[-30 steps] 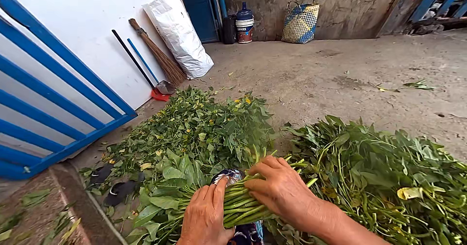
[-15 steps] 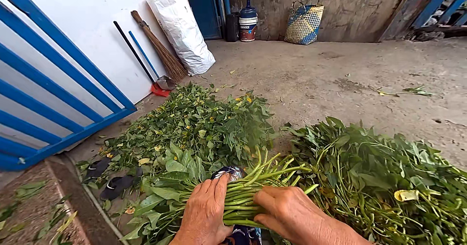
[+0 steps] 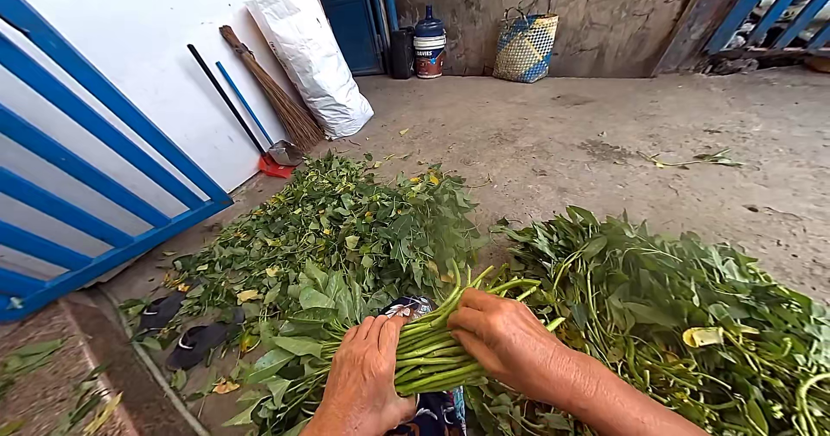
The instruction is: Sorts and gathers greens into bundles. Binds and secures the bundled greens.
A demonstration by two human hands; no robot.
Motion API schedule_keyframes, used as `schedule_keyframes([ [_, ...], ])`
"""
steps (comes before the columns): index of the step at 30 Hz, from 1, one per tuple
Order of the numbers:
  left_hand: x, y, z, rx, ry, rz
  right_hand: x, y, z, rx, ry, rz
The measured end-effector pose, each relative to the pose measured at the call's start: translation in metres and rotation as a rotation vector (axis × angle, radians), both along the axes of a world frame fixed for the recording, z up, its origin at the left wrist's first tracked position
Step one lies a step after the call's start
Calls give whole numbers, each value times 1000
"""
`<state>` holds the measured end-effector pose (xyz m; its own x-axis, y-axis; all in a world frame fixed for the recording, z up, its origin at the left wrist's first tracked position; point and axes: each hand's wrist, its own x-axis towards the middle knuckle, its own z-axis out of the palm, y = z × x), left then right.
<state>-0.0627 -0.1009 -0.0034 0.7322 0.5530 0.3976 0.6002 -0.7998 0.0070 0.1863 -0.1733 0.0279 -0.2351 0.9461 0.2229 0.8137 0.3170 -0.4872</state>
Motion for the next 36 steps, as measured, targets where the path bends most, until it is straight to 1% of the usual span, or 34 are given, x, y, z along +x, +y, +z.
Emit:
schedule_keyframes([
  [2,2,-1,1,-7,20,16,5,5,4,-107,116,25],
  [4,4,-2,3,0,49,28,9,8,6,-214,248,121],
  [5,5,-2,4,-2,60,31,8,10,8,-252,269,158],
  [8,5,-1,9,-79,73,35,3,13,10,-252,195,141],
  [11,0,3,11,-186,0,23,-3,17,14,-190,115,115],
  [12,-2,4,9,-194,-33,14,-5,19,15,-188,108,112],
  [15,-6,5,-2,-151,-108,-5,-3,28,21,-231,63,104],
  [18,-12,2,-12,-127,-177,-3,-3,30,26,-194,4,186],
  [21,-15,-1,-16,-130,-219,-6,-3,33,30,-245,33,219],
  [24,-13,-2,-13,-71,-193,-9,2,42,31,-272,24,236],
  [29,-7,-7,-7,7,-83,-12,2,51,32,-236,-156,324],
  [31,-5,-8,-6,24,-35,-12,0,54,32,-177,-239,368],
  [35,1,-8,-4,50,16,19,-4,57,16,254,-468,354],
  [36,1,-7,-4,52,18,20,-4,57,14,309,-488,354],
])
